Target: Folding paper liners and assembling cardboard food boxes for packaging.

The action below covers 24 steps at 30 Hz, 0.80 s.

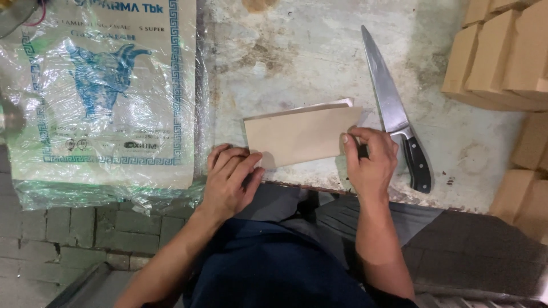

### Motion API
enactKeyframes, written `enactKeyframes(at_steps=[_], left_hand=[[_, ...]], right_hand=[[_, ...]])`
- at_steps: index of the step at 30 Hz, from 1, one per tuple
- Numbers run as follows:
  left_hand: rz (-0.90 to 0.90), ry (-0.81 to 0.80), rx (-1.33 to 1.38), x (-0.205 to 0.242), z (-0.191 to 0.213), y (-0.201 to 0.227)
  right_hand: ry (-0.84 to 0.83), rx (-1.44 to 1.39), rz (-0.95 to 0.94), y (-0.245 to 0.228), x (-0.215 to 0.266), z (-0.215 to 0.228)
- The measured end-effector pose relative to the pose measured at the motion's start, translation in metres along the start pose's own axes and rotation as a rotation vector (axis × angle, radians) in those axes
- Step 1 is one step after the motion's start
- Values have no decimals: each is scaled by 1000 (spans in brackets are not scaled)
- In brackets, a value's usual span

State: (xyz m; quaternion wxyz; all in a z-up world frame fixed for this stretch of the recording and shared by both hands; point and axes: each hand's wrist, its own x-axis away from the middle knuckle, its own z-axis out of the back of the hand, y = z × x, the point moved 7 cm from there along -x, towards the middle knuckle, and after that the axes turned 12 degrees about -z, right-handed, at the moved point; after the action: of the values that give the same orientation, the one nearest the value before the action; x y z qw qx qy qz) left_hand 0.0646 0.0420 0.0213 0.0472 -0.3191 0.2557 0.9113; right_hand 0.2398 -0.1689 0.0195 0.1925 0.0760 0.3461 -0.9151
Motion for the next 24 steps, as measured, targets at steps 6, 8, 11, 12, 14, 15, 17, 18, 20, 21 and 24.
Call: enactKeyframes(at_steps=[6, 8, 11, 12, 14, 15, 17, 18, 20, 21, 24], left_hand=[[-22, -40, -89, -9, 2, 4], [-19, -76, -97, -20, 1, 5], [-29, -127, -75, -39, -2, 7], [-42, -143, -48, -46, -4, 9], [-36, -164, -62, -53, -11, 10], [-32, -191, -73, -56, -15, 10], [-54, -192, -95, -56, -21, 14], [-75, -193, -114, -56, -24, 16], [-66, -216, -127, -52, -30, 14], [-53, -234, -143, -50, -34, 13], [-40, -245, -159, -48, -36, 10]], right_hand=[[-3, -21, 36, 0, 1, -1], [-11, -26, 39, 2, 2, -1], [-23, -24, 43, 3, 3, -2], [-27, -19, 45, 4, 3, -3], [-27, -22, 44, 4, 4, -3], [-27, -26, 37, 4, 5, -4], [-23, -20, 51, 1, 4, -1], [-20, -12, 63, -1, 3, 0], [-24, -17, 56, -3, 3, 0], [-30, -25, 55, -4, 2, -1], [-37, -33, 30, -2, 1, -1]])
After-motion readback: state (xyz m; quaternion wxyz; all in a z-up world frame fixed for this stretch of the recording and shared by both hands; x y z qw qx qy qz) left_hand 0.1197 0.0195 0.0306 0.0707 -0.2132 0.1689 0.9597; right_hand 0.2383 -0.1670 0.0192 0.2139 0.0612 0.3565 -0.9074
